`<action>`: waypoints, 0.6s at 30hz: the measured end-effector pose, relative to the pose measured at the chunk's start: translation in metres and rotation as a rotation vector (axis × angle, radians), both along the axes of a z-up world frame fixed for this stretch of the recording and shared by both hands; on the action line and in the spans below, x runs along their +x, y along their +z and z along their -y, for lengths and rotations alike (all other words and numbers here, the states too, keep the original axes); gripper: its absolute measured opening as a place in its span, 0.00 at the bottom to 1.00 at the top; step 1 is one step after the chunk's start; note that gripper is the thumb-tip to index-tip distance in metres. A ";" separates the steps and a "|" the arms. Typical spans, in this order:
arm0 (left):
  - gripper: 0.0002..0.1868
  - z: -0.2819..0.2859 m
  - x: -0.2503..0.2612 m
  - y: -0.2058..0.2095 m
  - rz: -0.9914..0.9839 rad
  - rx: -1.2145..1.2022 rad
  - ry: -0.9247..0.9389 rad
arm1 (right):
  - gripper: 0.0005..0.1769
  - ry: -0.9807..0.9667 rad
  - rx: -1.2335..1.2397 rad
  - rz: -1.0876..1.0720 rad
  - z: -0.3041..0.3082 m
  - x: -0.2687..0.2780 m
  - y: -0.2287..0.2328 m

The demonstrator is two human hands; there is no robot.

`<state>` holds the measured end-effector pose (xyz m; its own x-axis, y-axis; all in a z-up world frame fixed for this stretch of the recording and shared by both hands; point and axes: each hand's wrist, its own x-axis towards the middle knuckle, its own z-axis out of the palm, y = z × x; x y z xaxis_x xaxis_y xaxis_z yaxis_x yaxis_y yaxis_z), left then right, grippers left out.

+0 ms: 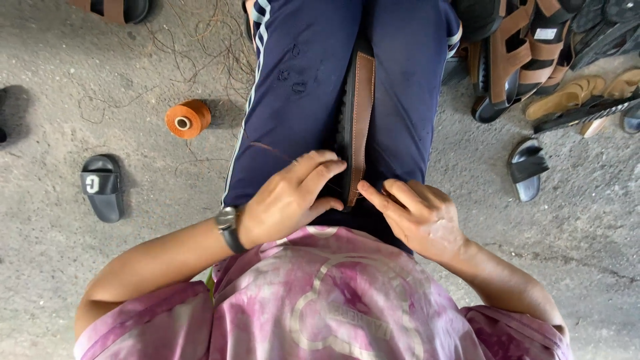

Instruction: Hand-stitching a leather strap or sole onto a shoe using a needle and thread.

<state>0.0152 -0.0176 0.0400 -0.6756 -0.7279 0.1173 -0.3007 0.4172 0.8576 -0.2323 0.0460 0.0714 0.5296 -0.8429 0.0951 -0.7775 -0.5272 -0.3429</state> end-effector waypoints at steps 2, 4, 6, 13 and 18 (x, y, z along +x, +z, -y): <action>0.29 -0.009 -0.004 -0.013 -0.010 0.006 0.027 | 0.27 0.030 -0.052 -0.115 0.002 0.000 0.004; 0.29 -0.011 -0.005 -0.019 -0.018 -0.013 0.036 | 0.27 0.034 -0.078 -0.139 0.002 -0.001 0.005; 0.28 -0.011 -0.006 -0.021 -0.022 -0.031 0.045 | 0.27 0.040 -0.102 -0.159 0.002 0.000 0.007; 0.27 -0.010 -0.012 -0.028 -0.108 -0.017 0.063 | 0.22 0.073 -0.187 -0.278 -0.002 0.005 0.011; 0.27 -0.015 -0.016 -0.038 -0.124 -0.106 0.119 | 0.14 -0.004 -0.155 -0.058 -0.025 0.012 -0.055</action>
<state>-0.0006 -0.0024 0.0017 -0.5612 -0.7807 0.2749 -0.2475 0.4752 0.8443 -0.2202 0.0712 0.0165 0.5344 -0.8228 0.1934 -0.7961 -0.5668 -0.2119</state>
